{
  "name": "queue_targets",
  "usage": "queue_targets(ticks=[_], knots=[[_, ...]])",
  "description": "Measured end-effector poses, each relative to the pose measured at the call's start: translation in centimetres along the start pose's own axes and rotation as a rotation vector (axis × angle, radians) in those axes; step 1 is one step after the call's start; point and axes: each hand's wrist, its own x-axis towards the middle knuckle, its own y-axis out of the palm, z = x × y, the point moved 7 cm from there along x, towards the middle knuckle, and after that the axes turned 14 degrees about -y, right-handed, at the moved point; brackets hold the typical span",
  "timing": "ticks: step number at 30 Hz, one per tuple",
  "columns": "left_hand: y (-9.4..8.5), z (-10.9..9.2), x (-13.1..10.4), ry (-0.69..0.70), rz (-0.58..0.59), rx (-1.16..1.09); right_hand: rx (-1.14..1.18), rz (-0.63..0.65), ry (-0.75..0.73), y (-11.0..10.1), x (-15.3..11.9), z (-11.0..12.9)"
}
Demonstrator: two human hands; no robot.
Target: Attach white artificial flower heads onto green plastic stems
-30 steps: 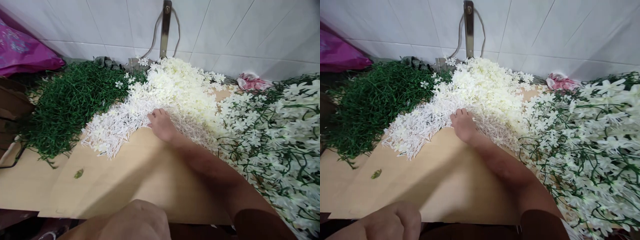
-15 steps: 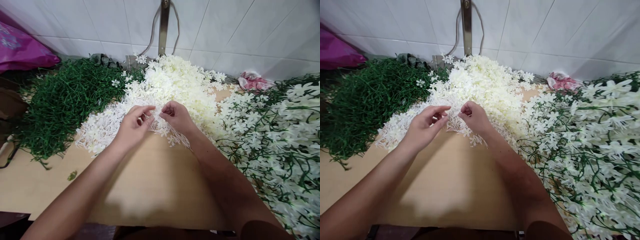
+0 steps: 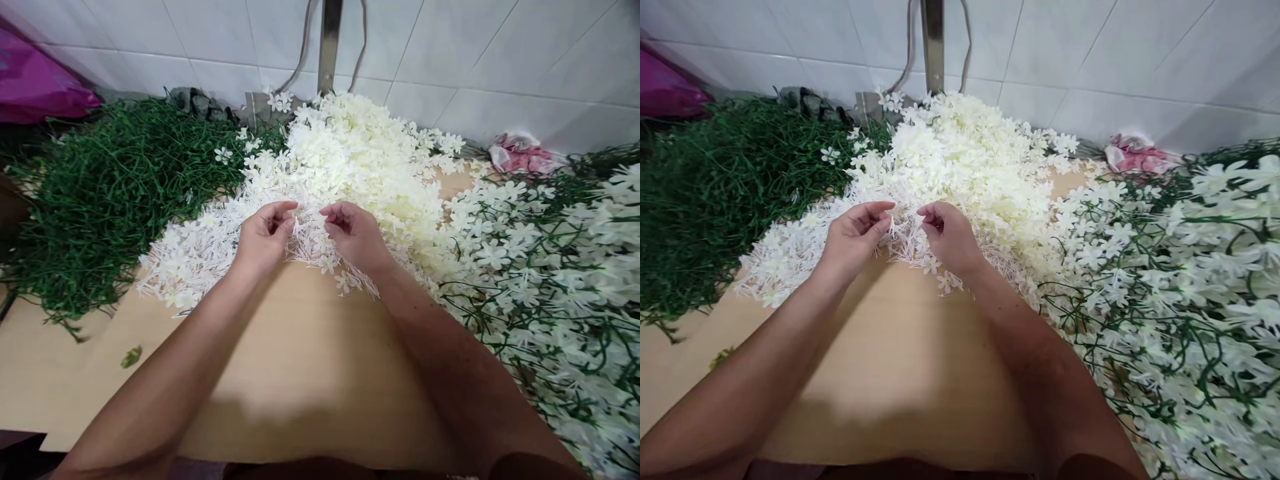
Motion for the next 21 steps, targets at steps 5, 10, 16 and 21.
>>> queue_targets(ticks=[5,10,16,21], knots=[[-2.2,-0.7,0.2,0.225,-0.203,0.289,-0.018,-0.027,0.093,-0.3,-0.1,-0.5],[-1.9,-1.9,-1.0,0.362,-0.270,0.428,0.129,-0.025,0.210,-0.1,-0.2,-0.1],[1.1,-1.6,-1.8,0.154,0.036,0.160,0.354,-0.073,0.276,1.0,-0.6,0.5],[0.9,-0.9,-1.6,0.073,-0.001,-0.002,0.378,0.073,0.302,2.9,-1.3,0.9]])
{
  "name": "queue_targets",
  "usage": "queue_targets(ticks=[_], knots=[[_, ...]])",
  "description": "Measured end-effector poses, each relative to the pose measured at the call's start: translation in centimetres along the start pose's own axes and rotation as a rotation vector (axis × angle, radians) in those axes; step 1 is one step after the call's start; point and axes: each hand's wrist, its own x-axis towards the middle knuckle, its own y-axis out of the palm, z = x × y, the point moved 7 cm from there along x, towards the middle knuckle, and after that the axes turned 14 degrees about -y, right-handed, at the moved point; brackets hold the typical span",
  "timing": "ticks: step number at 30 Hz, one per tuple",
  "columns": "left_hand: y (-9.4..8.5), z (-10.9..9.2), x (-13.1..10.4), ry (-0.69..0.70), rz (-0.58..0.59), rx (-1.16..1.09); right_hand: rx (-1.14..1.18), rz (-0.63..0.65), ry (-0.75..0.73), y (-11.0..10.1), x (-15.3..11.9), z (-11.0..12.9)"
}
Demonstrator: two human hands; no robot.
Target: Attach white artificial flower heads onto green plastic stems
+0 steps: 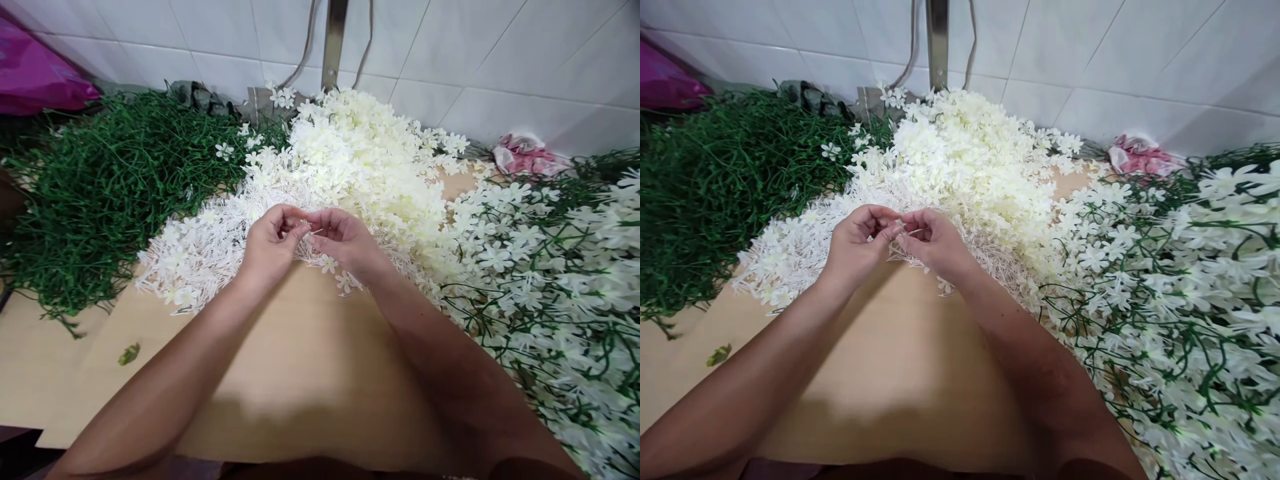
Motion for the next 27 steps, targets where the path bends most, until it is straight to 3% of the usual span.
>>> queue_targets(ticks=[4,8,10,12,15,18,22,27], knots=[[0.0,-0.4,0.0,0.037,0.010,0.055,-0.124,0.066,-0.089,0.6,0.0,0.8],[-0.4,-0.6,0.3,0.003,0.049,0.077,-0.411,0.145,-0.162,0.1,0.1,2.2],[-0.6,-0.9,0.2,0.060,0.021,0.213,-0.488,0.161,-0.189,-0.9,0.3,3.3],[0.0,-1.2,-0.4,0.185,0.013,0.467,-0.531,0.090,-0.256,-2.6,0.5,5.0],[2.6,-0.8,-1.5,0.359,0.094,0.884,-0.571,-0.056,-0.387,-5.5,0.6,7.6],[4.3,-0.3,-1.8,0.413,0.117,1.084,-0.555,-0.160,-0.458,-7.2,0.4,8.7],[3.1,-0.6,-0.9,0.330,0.006,0.939,-0.469,-0.201,-0.458,-7.2,0.4,8.3],[-0.3,0.4,0.7,0.117,-0.065,0.418,-0.306,-0.127,-0.332,-4.7,0.6,6.3]])
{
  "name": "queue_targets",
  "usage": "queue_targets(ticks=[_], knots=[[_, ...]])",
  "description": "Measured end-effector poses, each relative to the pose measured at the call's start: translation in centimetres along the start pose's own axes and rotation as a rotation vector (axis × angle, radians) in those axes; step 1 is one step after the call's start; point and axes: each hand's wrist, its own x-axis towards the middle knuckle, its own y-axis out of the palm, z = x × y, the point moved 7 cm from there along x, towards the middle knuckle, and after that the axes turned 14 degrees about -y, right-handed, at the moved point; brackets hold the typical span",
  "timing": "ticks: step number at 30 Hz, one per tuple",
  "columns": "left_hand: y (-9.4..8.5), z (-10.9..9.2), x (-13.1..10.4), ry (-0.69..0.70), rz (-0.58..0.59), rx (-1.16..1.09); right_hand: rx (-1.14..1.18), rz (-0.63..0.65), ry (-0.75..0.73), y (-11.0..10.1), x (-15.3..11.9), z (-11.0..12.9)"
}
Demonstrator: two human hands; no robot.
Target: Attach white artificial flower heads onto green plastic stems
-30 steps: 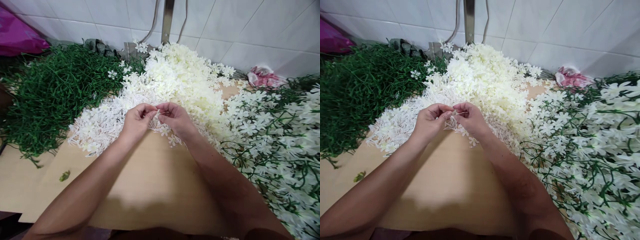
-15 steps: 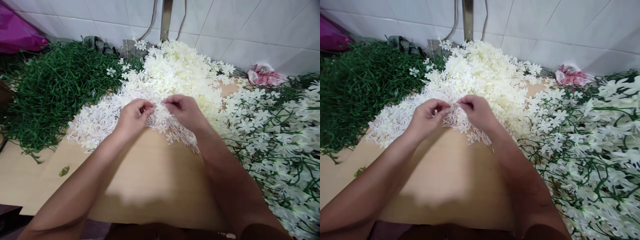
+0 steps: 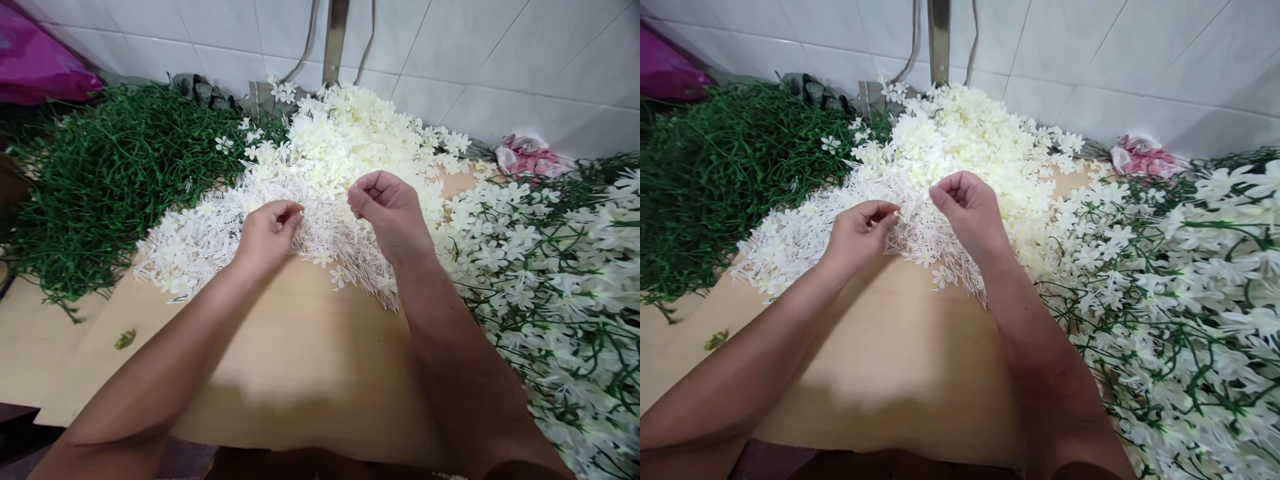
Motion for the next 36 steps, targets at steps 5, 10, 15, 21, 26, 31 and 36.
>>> queue_targets(ticks=[5,10,15,21,26,31,36], knots=[[-0.1,1.2,0.7,-0.156,0.069,-0.305,0.157,0.106,0.093,3.8,-1.4,-1.1],[0.5,1.2,0.5,-0.336,0.191,-0.524,0.247,0.040,0.117,5.0,-2.3,-2.7],[0.7,0.9,0.1,-0.378,0.227,-0.581,0.070,-0.041,-0.021,4.0,-2.1,-2.6],[0.7,0.8,0.2,-0.353,0.219,-0.586,-0.192,0.054,-0.143,4.1,-2.0,-2.3],[0.7,0.6,0.2,-0.298,0.211,-0.543,-0.188,0.058,-0.212,4.2,-2.2,-2.8],[0.8,0.5,0.1,-0.260,0.225,-0.521,-0.222,0.027,-0.288,4.1,-2.4,-2.4],[1.1,0.5,0.0,-0.265,0.250,-0.536,-0.332,0.047,-0.407,4.3,-2.7,-1.6]])
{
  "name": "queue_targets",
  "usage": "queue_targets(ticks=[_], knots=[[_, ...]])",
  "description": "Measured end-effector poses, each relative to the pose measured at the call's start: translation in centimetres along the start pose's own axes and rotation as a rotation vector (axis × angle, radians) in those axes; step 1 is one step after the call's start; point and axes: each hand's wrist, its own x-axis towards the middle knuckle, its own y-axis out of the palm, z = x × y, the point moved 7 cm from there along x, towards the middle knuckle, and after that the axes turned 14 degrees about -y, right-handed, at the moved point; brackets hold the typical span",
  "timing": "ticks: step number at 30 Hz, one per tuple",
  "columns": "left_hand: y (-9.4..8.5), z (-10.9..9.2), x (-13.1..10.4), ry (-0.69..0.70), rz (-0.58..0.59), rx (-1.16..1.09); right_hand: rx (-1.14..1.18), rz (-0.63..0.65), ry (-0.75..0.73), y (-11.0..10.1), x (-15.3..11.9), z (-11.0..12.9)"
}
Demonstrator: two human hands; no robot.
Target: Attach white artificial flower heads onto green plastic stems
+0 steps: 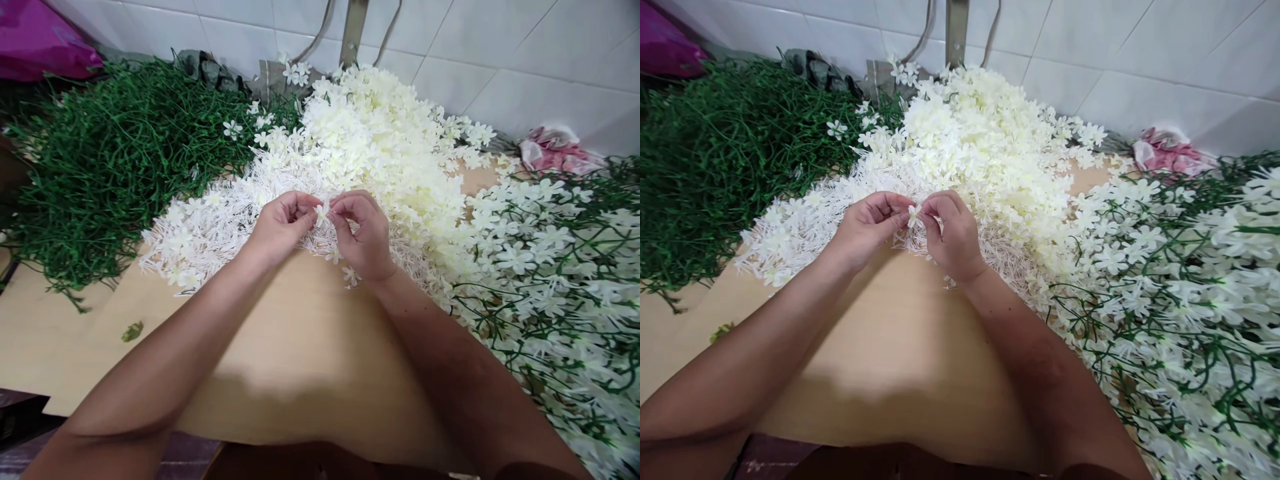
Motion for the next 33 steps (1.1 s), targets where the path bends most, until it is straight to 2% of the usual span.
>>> queue_targets(ticks=[3,16,19,27,33], knots=[[0.1,-0.1,-0.1,0.008,0.012,-0.014,0.031,0.008,-0.007,0.2,-0.1,-0.1],[-0.1,-0.6,-0.1,0.088,0.017,0.043,0.364,0.028,0.306,1.4,-0.9,-2.6],[-0.2,-0.7,-0.1,0.109,0.020,0.058,0.288,0.034,0.254,1.0,-0.6,-2.2],[-0.3,-0.8,-0.3,0.116,0.037,0.084,-0.023,0.112,0.003,0.3,0.3,0.0],[-0.3,-0.8,-0.1,0.112,0.052,0.059,-0.161,0.095,-0.158,0.2,0.3,0.7]])
